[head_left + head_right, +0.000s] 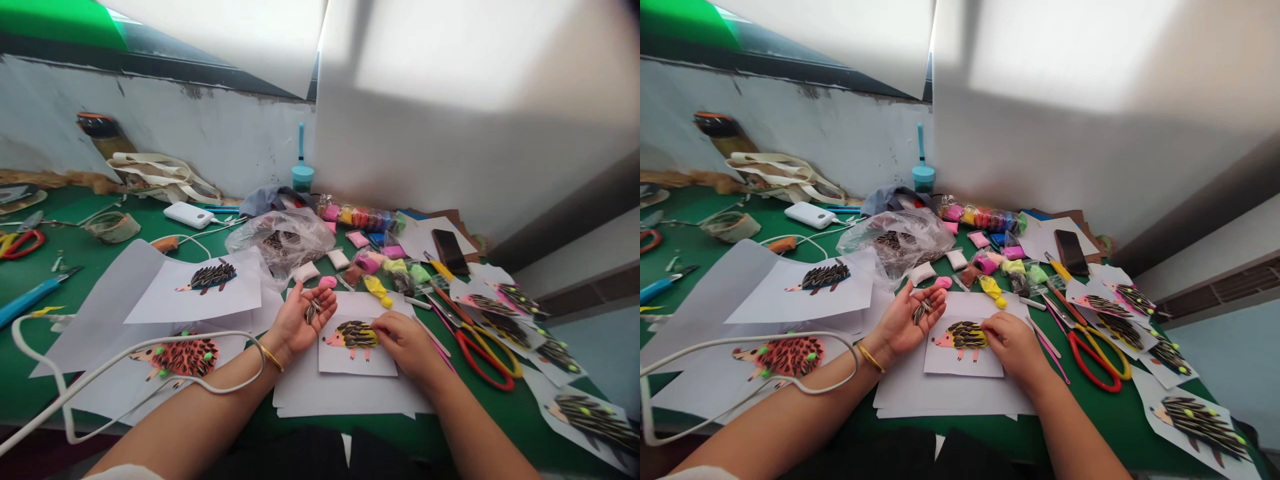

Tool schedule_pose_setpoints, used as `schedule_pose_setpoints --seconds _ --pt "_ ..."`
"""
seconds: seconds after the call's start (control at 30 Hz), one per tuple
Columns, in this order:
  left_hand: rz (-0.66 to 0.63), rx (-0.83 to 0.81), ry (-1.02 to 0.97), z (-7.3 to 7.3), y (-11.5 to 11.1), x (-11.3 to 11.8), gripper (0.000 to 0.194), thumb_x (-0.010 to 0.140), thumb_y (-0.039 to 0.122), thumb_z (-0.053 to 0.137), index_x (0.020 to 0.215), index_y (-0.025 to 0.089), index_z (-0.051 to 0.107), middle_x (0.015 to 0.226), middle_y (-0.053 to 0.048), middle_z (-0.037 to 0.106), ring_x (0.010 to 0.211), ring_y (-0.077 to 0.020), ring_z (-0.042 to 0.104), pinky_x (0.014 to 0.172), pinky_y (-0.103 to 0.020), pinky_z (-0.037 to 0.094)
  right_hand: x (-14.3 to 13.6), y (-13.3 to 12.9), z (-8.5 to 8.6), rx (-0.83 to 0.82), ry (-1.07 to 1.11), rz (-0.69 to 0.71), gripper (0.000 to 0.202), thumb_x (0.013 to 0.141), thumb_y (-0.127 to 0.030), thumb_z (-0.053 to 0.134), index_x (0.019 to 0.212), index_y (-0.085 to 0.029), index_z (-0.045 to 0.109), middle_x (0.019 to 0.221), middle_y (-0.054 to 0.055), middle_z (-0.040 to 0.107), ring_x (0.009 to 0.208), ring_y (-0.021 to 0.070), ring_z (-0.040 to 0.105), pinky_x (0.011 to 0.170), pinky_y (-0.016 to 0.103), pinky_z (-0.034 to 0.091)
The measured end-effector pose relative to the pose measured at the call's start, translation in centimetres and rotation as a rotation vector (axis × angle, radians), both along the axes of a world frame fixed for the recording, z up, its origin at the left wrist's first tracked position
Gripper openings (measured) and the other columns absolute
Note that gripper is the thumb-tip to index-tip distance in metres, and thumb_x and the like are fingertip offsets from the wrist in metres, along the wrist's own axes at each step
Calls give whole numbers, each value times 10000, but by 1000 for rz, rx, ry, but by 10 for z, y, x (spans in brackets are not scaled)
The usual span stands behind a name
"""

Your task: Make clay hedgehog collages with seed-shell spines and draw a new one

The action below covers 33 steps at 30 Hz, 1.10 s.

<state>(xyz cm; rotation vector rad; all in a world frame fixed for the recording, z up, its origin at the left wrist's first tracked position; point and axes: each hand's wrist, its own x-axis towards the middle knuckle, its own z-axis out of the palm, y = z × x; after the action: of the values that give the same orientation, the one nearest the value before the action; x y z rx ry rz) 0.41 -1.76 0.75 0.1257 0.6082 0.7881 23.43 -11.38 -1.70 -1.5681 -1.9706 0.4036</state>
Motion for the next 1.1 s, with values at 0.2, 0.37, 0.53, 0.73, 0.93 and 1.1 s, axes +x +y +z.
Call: schedule_pose_setpoints --seconds 0.2,0.37,0.53,0.73,0.93,1.1 --pt "-8 -9 16 1 0 1 547 962 513 369 1037 44 641 876 -154 687 801 -183 697 801 -308 582 0 1 -3 15 -69 10 156 893 -167 532 904 -220 678 883 53 677 840 201 626 758 334 495" --pt "-12 -10 9 0 0 2 539 959 516 378 1036 51 638 876 -148 686 817 -185 697 810 -308 580 -1 1 -5 34 -116 16 165 886 -158 536 915 -221 686 881 51 683 839 201 628 765 336 499" --pt "-13 -3 7 0 -1 2 539 957 516 381 1036 48 635 882 -151 686 822 -187 697 818 -313 578 -4 2 -3 36 -160 15 180 883 -153 529 913 -220 693 870 53 686 824 202 630 757 338 507" --pt "-10 -7 21 0 -1 2 546 956 519 382 1033 42 635 885 -151 682 819 -187 696 820 -310 576 -3 3 -3 34 -196 26 190 881 -150 529 915 -216 704 869 55 685 821 201 629 752 333 508" --pt "-16 -4 13 -1 -1 2 536 956 518 385 1029 50 638 875 -142 682 819 -182 695 822 -307 576 -3 4 -4 41 -245 40 192 883 -149 538 913 -207 719 860 58 683 808 204 630 745 332 507" --pt "-13 4 8 -1 -1 2 533 957 512 389 1029 45 636 867 -141 682 808 -181 696 808 -304 579 -3 5 -6 66 -267 50 199 888 -153 538 903 -213 727 852 62 685 801 202 631 749 330 509"
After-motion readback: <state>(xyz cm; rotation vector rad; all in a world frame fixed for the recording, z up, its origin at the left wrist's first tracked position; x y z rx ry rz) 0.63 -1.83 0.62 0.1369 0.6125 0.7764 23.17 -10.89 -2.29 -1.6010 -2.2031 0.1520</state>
